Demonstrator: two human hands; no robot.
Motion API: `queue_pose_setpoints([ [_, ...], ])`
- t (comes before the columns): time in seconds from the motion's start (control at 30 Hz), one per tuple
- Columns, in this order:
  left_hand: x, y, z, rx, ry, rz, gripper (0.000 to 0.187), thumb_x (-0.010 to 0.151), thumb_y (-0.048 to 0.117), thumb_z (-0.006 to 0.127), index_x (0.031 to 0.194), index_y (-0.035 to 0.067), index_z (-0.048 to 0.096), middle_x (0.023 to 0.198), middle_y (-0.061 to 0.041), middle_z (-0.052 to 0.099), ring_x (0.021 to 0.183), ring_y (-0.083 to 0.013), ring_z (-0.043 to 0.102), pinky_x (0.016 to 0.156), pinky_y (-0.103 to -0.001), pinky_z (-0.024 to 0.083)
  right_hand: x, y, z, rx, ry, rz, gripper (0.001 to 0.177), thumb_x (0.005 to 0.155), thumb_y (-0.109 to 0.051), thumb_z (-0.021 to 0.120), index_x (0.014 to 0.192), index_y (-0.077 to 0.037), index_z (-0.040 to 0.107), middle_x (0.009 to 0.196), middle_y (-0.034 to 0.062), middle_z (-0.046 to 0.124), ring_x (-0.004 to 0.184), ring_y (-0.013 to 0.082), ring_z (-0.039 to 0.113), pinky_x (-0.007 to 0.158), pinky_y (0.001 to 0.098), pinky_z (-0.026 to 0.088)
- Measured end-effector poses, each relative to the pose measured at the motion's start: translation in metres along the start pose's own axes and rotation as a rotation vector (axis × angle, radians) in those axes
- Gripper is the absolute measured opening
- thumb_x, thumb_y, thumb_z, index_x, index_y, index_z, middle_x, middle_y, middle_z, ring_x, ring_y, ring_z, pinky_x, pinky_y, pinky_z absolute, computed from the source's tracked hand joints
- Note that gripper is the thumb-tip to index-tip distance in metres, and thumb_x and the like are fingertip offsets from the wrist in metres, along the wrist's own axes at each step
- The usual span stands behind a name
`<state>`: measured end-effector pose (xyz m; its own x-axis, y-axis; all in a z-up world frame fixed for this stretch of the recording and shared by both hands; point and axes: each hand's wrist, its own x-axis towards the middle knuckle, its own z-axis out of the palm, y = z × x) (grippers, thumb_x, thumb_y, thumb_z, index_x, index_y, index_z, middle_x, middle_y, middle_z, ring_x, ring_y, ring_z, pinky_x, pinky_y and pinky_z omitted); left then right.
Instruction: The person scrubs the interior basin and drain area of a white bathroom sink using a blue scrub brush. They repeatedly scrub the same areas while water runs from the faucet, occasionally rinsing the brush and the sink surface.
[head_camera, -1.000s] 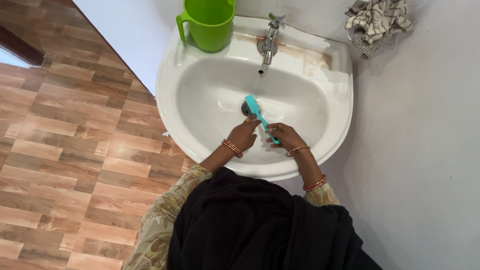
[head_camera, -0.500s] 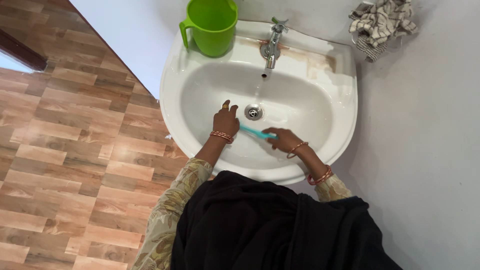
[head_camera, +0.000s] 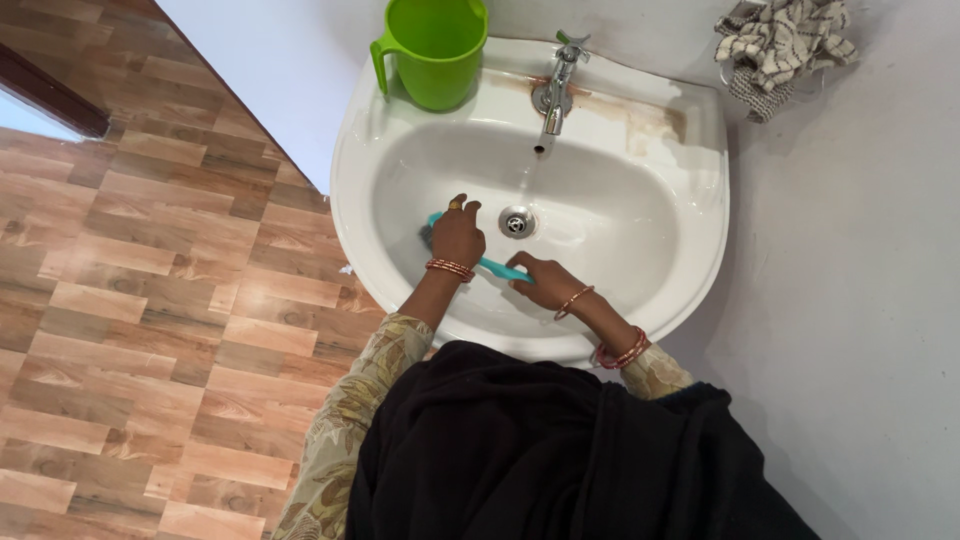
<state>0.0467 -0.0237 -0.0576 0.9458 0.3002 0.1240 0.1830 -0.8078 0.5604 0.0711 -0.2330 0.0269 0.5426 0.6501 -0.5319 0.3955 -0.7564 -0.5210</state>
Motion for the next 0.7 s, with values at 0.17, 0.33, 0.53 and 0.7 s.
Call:
queue_pose_setpoints([
  [0.17,0.000,-0.002,0.000,0.038,0.021,0.001,0.049,0.075,0.000,0.067,0.123,0.006,0.065,0.144,-0.020,0.056,0.102,-0.0326,0.070,0.087,-0.046,0.056,0.016,0.005,-0.012,-0.145,0.129,0.205,0.042,0.101,-0.026,0.056,0.139,-0.010,0.048,0.090,0.0189,0.074,0.080,0.0339,0.074,0.076,0.0472,0.058],
  [0.33,0.002,-0.004,0.004,0.029,0.031,-0.009,0.046,0.076,0.003,0.068,0.121,0.008,0.066,0.140,-0.018,0.059,0.104,-0.0320,0.069,0.087,-0.047,0.055,0.026,0.017,0.009,0.052,0.025,0.076,0.044,0.097,-0.026,0.057,0.139,-0.014,0.048,0.089,0.0161,0.078,0.085,0.0293,0.076,0.084,0.0463,0.057],
  [0.53,0.000,-0.011,0.013,0.066,0.009,-0.009,0.044,0.077,0.006,0.069,0.120,0.009,0.067,0.138,-0.016,0.061,0.104,-0.0307,0.069,0.084,-0.047,0.054,0.022,0.023,0.002,-0.176,0.145,0.173,0.041,0.102,-0.025,0.057,0.139,-0.010,0.050,0.096,0.0200,0.074,0.090,0.0356,0.073,0.083,0.0493,0.057],
  [0.7,0.001,-0.013,0.017,0.099,-0.024,-0.045,0.043,0.078,0.005,0.066,0.121,0.012,0.069,0.139,-0.016,0.061,0.101,-0.0300,0.069,0.083,-0.046,0.055,-0.008,0.000,-0.003,-0.054,-0.042,0.184,0.042,0.097,-0.027,0.058,0.136,-0.016,0.050,0.093,0.0141,0.074,0.083,0.0310,0.075,0.077,0.0486,0.059],
])
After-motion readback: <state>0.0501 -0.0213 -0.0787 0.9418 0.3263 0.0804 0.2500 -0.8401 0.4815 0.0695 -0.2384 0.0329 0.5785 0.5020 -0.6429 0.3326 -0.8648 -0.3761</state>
